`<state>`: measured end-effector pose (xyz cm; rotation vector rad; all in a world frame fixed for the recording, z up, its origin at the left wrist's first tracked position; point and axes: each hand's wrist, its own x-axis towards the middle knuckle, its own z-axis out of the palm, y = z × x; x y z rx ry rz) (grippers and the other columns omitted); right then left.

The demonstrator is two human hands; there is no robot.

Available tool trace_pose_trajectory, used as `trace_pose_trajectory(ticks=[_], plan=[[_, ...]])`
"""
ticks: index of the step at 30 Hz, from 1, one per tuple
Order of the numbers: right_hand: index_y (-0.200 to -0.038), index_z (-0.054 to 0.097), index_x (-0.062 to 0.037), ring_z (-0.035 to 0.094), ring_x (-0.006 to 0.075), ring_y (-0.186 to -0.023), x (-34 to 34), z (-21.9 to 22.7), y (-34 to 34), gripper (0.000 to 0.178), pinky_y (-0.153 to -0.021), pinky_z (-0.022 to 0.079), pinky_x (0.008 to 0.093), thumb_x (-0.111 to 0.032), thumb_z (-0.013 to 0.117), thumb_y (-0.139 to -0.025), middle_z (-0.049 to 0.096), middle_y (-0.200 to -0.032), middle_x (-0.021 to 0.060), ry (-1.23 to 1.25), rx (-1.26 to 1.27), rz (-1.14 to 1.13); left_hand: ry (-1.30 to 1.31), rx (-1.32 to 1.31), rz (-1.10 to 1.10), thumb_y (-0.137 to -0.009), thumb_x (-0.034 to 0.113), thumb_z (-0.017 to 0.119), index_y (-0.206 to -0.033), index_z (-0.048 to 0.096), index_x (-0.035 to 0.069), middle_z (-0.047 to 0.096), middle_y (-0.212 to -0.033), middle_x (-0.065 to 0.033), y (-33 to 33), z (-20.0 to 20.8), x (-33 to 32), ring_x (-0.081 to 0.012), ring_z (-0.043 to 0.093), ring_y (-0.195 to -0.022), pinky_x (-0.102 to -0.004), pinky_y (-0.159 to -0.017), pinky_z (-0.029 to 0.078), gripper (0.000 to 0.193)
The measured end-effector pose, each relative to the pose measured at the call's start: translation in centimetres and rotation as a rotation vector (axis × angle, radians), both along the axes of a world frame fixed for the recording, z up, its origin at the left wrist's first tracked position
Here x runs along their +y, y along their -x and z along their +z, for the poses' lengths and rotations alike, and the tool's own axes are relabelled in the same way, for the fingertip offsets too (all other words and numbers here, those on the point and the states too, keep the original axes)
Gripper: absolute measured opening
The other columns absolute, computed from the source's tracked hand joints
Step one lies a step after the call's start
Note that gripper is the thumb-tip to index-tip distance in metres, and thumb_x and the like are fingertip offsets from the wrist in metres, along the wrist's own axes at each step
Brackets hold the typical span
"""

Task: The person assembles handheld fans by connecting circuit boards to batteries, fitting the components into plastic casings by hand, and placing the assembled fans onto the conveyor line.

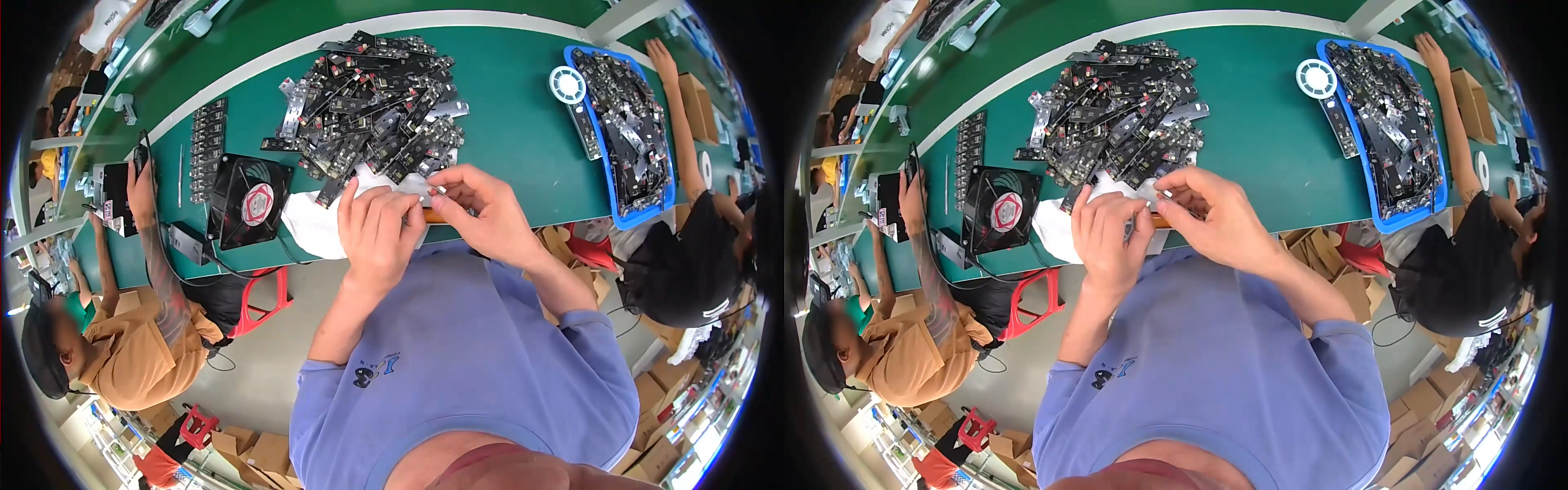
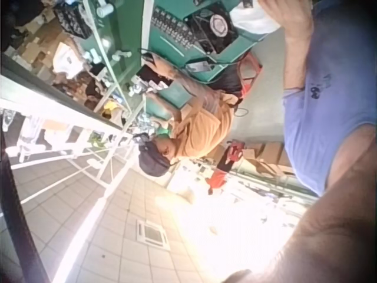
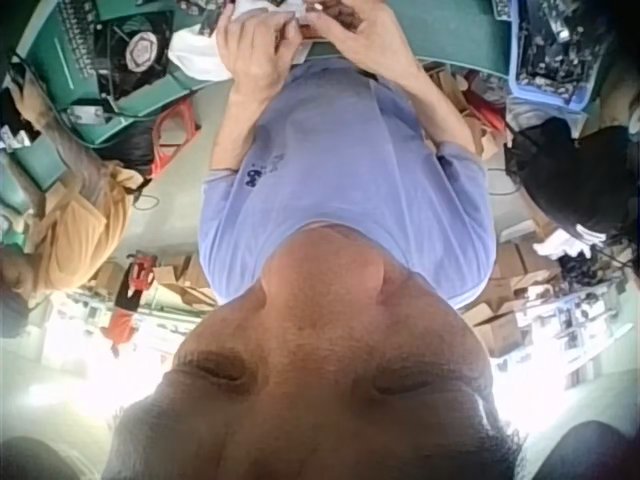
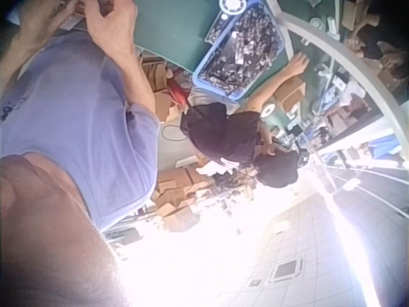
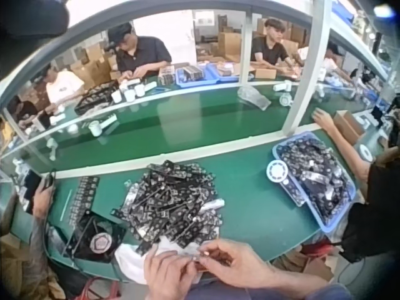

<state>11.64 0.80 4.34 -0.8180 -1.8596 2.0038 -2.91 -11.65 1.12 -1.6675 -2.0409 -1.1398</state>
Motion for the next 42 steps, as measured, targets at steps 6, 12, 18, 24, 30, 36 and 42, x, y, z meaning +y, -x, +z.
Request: trace_pose_trajectory(ticks=[6, 12, 18, 24, 30, 36, 42], plan=[[-0.124, 0.069, 0.0024, 0.073, 0.012, -0.093, -0.7, 0.4, 0.1, 0.022, -0.085, 0.06, 0.0291, -0.004, 0.069, -0.102, 0.077, -0.106, 0.0105, -0.224, -0.03, -0.053, 0.027, -0.084, -0.014, -0.08, 0.004, 0.082, -0.098, 0.072, 0.01, 0.071, -0.092, -0.0013, -0.2, 0.5, 0.3, -0.0231, 0.067, -0.095, -0.0475, -0.108, 0.046, 0.022], [-0.118, 0.073, 0.0037, 0.074, 0.0128, -0.087, -0.9, 0.5, 0.1, 0.022, -0.076, 0.059, 0.0282, -0.005, 0.074, -0.098, 0.078, -0.103, 0.0127, -0.381, -0.088, -0.064, 0.02, -0.122, -0.041, -0.08, 0.005, 0.081, -0.097, 0.072, 0.011, 0.071, -0.092, -0.0004, -0.2, 0.3, 0.4, -0.0228, 0.066, -0.094, -0.0455, -0.108, 0.046, 0.02], [-0.119, 0.074, 0.002, 0.071, 0.0148, -0.079, -0.8, 0.1, 0.1, 0.023, -0.071, 0.058, 0.03, -0.004, 0.075, -0.096, 0.077, -0.1, 0.0123, -0.482, -0.03, -0.085, 0.02, -0.107, -0.046, -0.079, 0.005, 0.082, -0.097, 0.073, 0.011, 0.071, -0.092, -0.0001, -0.1, 0.4, 0.5, -0.0232, 0.066, -0.094, -0.0447, -0.104, 0.049, 0.021], [-0.12, 0.074, 0.0005, 0.072, 0.0206, -0.08, 0.0, 0.7, -0.1, 0.026, -0.07, 0.058, 0.0322, -0.002, 0.075, -0.094, 0.076, -0.105, 0.0131, -0.549, -0.024, 0.031, 0.003, -0.097, -0.05, -0.078, 0.003, 0.082, -0.095, 0.072, 0.009, 0.071, -0.09, -0.0017, 0.0, 0.2, 0.5, -0.0251, 0.067, -0.093, -0.0425, -0.094, 0.052, 0.02], [-0.121, 0.073, 0.0006, 0.072, 0.024, -0.082, 0.0, 0.0, -0.2, 0.027, -0.073, 0.058, 0.0337, -0.003, 0.074, -0.094, 0.075, -0.11, 0.0155, -0.641, 0.049, 0.053, 0.005, -0.075, -0.061, -0.077, 0.0, 0.081, -0.093, 0.072, 0.007, 0.072, -0.089, -0.0026, -0.1, 0.4, 0.5, -0.0263, 0.067, -0.091, -0.0391, -0.084, 0.05, 0.02], [-0.118, 0.072, 0.0011, 0.071, 0.0232, -0.079, 0.2, 0.3, 0.0, 0.024, -0.071, 0.058, 0.0343, -0.004, 0.074, -0.095, 0.074, -0.104, 0.0144, -0.581, -0.012, 0.089, 0.011, -0.07, -0.069, -0.078, 0.002, 0.081, -0.096, 0.072, 0.008, 0.071, -0.09, -0.0022, -0.1, 0.2, 0.5, -0.0261, 0.066, -0.093, -0.0403, -0.086, 0.05, 0.022], [-0.114, 0.071, 0.0015, 0.068, 0.0209, -0.072, -0.1, -0.8, 0.2, 0.021, -0.064, 0.055, 0.0336, -0.002, 0.075, -0.093, 0.071, -0.096, 0.0124, -0.696, 0.03, 0.007, 0.038, -0.084, -0.12, -0.079, 0.005, 0.081, -0.099, 0.072, 0.008, 0.071, -0.091, -0.0022, 0.3, 0.4, 0.5, -0.0262, 0.065, -0.095, -0.0432, -0.093, 0.051, 0.022]])
